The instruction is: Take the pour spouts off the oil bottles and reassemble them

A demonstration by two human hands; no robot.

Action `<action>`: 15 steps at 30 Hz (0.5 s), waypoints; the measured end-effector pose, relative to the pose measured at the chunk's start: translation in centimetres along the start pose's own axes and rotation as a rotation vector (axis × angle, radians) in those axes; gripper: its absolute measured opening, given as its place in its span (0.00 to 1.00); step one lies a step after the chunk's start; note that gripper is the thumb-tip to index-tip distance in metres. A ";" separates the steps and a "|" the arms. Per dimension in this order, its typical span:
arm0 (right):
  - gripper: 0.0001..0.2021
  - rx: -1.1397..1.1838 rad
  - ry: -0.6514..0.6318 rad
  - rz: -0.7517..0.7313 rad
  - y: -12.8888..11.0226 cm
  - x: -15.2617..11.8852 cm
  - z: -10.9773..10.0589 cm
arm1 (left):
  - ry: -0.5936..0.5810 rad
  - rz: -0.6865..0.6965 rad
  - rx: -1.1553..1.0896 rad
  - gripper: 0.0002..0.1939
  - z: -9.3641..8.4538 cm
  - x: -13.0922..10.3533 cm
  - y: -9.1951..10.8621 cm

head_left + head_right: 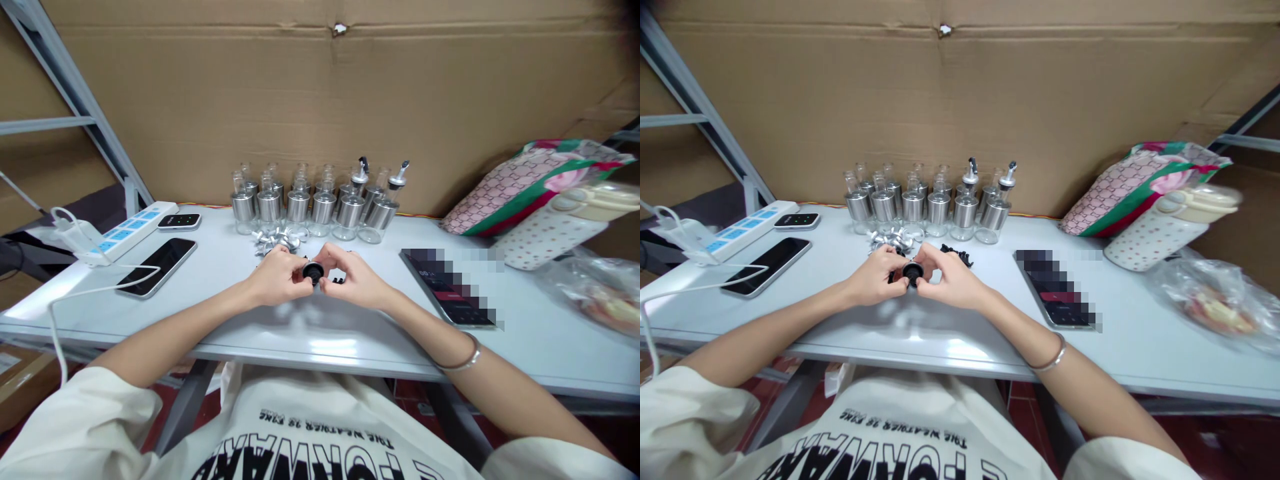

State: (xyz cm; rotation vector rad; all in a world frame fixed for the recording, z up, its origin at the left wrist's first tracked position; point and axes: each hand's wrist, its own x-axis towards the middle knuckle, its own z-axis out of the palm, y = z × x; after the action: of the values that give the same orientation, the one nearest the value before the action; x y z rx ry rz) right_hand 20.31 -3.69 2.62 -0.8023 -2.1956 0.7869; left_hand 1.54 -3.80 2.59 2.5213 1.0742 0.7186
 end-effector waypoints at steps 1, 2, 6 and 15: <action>0.08 -0.002 0.002 -0.001 0.0 0.0 0.0 | -0.003 0.001 -0.004 0.09 0.0 0.0 0.0; 0.07 -0.004 0.004 -0.002 -0.1 0.0 0.0 | -0.005 -0.001 -0.009 0.09 0.0 0.0 0.0; 0.07 -0.009 0.006 -0.001 -0.2 0.1 -0.1 | -0.011 -0.018 -0.040 0.10 0.1 0.0 0.1; 0.06 -0.011 0.004 -0.015 -0.4 0.0 -0.2 | -0.007 0.003 -0.016 0.11 0.2 0.0 0.3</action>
State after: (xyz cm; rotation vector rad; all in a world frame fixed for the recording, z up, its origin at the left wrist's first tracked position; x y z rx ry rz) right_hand 20.37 -3.88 2.99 -0.7917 -2.2013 0.7659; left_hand 1.81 -4.06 2.58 2.5107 1.0591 0.7161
